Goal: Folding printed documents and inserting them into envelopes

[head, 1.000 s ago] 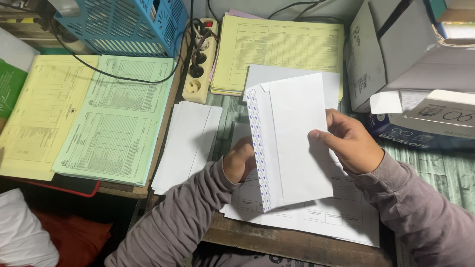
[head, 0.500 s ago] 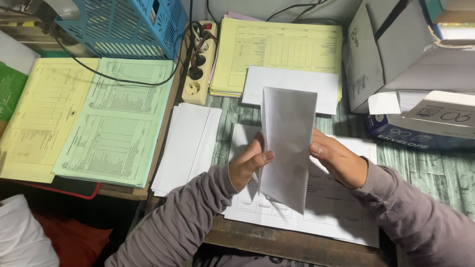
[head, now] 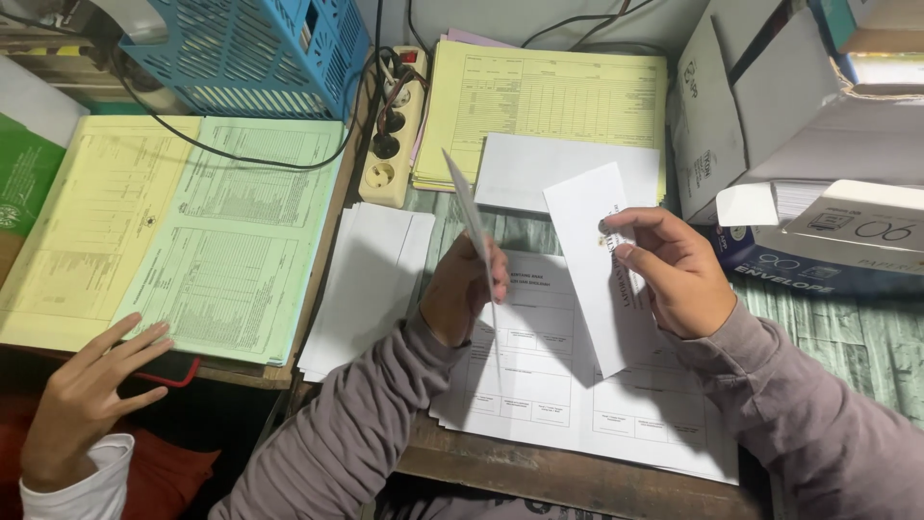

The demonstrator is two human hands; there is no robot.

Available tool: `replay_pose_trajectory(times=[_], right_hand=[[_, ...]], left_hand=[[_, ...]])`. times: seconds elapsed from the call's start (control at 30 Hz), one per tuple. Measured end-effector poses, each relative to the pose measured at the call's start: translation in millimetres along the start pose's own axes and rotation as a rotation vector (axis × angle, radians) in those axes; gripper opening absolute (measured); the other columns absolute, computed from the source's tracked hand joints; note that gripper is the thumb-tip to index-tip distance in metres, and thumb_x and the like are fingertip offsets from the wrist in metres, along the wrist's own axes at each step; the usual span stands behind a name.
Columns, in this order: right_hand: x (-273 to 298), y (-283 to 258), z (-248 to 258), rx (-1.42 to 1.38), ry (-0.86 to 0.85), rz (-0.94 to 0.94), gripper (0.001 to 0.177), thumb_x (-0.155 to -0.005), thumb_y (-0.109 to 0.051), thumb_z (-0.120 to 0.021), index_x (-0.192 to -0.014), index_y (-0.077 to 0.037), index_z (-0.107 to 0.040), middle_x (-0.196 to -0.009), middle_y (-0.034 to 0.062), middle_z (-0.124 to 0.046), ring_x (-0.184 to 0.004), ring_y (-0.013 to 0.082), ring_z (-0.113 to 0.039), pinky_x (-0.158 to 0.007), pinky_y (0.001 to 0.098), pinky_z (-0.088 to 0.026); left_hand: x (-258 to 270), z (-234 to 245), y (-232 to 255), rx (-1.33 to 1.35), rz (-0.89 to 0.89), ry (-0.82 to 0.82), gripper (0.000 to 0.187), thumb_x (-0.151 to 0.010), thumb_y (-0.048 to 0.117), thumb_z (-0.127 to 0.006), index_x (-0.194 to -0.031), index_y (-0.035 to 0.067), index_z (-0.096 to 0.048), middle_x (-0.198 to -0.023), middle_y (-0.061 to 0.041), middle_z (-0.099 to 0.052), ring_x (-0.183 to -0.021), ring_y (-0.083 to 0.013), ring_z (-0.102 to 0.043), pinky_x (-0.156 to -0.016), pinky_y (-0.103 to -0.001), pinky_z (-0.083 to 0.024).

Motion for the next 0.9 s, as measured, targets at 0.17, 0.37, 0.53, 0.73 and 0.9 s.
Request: replay_pose_trajectory(times=[0.17,0.37,0.53,0.73,0.9], right_hand=[[-2,56,8,-0.038,-0.095,-0.335,0.06,-0.077,0.007,-0.049,-0.134,-0.012,-0.043,-0.111,0.0188,-0.057,-0.095,0.0262,-0.058,-0.076,0.0407,-0.051],[11,109,1,-0.095,-0.128,-0.565,0.063,-0.077,0.001,-0.048,-0.137,-0.014,-0.037,-0.099,0.02,-0.058,-0.079,0.0287,-0.062,-0.061,0.0421,-0.054],[8,128,11,-0.088,-0.123,-0.567,0.061,-0.076,0.0,-0.048,-0.135,-0.012,-0.039,-0.097,0.0235,-0.058,-0.076,0.034,-0.062,-0.058,0.0456,-0.054],[9,143,12,-0.075,-0.171,-0.582,0.059,-0.077,-0.001,-0.049,-0.135,-0.011,-0.039,-0.097,0.0255,-0.058,-0.074,0.0361,-0.062,-0.056,0.048,-0.053],[12,103,-3,-0.033,-0.14,-0.602,0.058,-0.077,-0.003,-0.049,-0.134,-0.008,-0.041,-0.099,0.024,-0.059,-0.076,0.0332,-0.062,-0.059,0.0439,-0.054]], left_hand=[[19,-97,76,-0.408,-0.251,0.084,0.005,-0.088,0.006,-0.047,-0.091,0.003,-0.044,-0.086,-0.01,-0.051,-0.075,-0.0166,-0.056,-0.059,-0.026,-0.05],[33,-131,131,-0.74,-0.36,0.114,0.038,-0.092,0.008,-0.044,-0.127,-0.004,-0.038,-0.12,-0.013,-0.048,-0.112,-0.0156,-0.043,-0.101,-0.038,-0.035],[68,-192,177,-1.536,-0.588,0.142,0.007,-0.082,0.008,-0.054,-0.079,0.003,-0.059,-0.072,-0.003,-0.036,-0.067,-0.0212,-0.042,-0.061,-0.032,-0.035],[107,-227,204,-2.038,-0.618,0.246,0.026,-0.081,-0.002,-0.053,-0.099,0.01,-0.067,-0.064,-0.001,-0.048,-0.055,-0.0193,-0.051,-0.053,-0.03,-0.039],[120,-226,221,-1.984,-0.614,0.276,0.029,-0.085,0.008,-0.039,-0.096,0.0,-0.064,-0.071,-0.013,-0.056,-0.055,-0.0238,-0.053,-0.051,-0.033,-0.043]])
Point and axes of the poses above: each hand's wrist, its own x-axis away from the middle knuckle, its own z-axis out of the back of the hand, y = z × x, the point moved 10 cm from there along -x, towards the middle knuckle
